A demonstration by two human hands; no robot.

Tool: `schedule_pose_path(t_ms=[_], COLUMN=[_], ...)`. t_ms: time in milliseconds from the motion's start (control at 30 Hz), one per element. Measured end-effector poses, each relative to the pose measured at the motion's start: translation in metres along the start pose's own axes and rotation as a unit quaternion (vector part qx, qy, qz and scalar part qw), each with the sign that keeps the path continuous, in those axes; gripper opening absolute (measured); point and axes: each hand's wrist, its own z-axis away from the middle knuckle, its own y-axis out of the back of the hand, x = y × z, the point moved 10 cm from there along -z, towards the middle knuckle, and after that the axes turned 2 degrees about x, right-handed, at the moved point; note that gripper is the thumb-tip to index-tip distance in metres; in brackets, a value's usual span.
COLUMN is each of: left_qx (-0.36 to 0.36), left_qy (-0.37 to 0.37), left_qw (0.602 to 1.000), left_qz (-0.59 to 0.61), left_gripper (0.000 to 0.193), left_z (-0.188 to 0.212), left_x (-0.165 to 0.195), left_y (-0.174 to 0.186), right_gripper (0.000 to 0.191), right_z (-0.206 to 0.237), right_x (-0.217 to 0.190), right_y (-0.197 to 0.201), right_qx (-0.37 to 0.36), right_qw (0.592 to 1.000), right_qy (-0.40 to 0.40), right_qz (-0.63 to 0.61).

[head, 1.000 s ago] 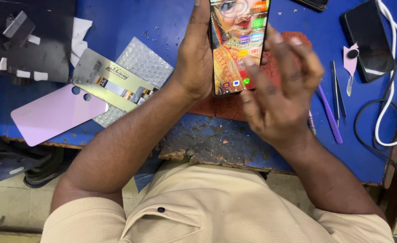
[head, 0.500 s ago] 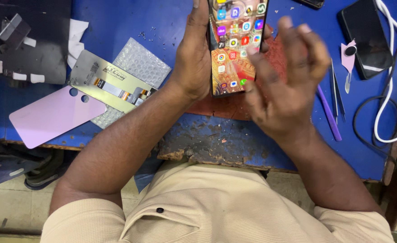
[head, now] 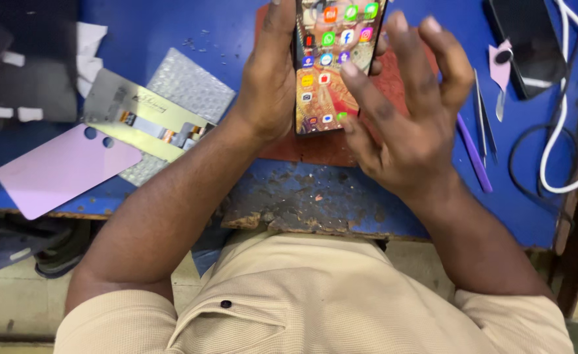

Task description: The person removes the back cover of a smartphone, uses a screwdriver to unscrew internal components, and tests the touchscreen by entering a PIN and navigating the interface. The person then reopens the device and continues to adjust internal parts with the screwdriver.

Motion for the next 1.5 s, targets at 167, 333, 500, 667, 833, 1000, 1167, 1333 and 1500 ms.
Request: schedule_pose_path(t_ms=[167, 333, 500, 667, 833, 1000, 1167, 1333, 1500], left_qx=[-0.030, -0.047, 0.010, -0.022, -0.009, -0.035, -0.021, 0.007, -0.033], left_qy=[-0.040, -0.056, 0.026, 0.014, -0.051, -0.061, 0.003, 0.010, -0.041], left_qw=[0.997, 0.994, 0.996, 1.000, 0.998, 0.997, 0.999, 0.999, 0.996], left_qz=[-0.058, -0.081, -0.089, -0.017, -0.041, -0.016, 0.032, 0.052, 0.069], left_gripper=[0.073, 0.071, 0.062, 0.065, 0.063, 0.065, 0.064, 0.059, 0.058], left_z=[-0.001, -0.002, -0.003, -0.004, -0.010, -0.011, -0.012, -0.013, -0.014], left_x=[0.022, 0.029, 0.010, 0.009, 0.023, 0.027, 0.007, 0.003, 0.019], left_y=[-0.002, -0.006, 0.003, -0.002, 0.008, 0.005, 0.003, 0.007, 0.003], right_gripper=[0.032, 0.024, 0.038, 0.038, 0.033, 0.037, 0.038, 0.039, 0.025], right_z=[0.004, 0.008, 0.005, 0.006, 0.009, 0.009, 0.010, 0.011, 0.006], right_x=[-0.007, -0.012, 0.019, 0.018, -0.002, 0.001, 0.029, 0.028, 0.002], right_y=[-0.002, -0.011, -0.005, -0.002, -0.015, -0.016, -0.011, -0.007, -0.008], right_qx=[0.005, -0.020, -0.019, -0.001, -0.022, -0.020, -0.018, -0.013, -0.010], right_qw=[0.999, 0.995, 0.999, 1.000, 0.998, 0.997, 0.999, 1.000, 0.996], right_qy=[0.026, 0.093, 0.000, -0.003, 0.041, 0.044, -0.008, -0.013, 0.037], right_qz=[-0.018, -0.041, 0.027, -0.007, -0.041, -0.061, 0.031, 0.015, -0.079])
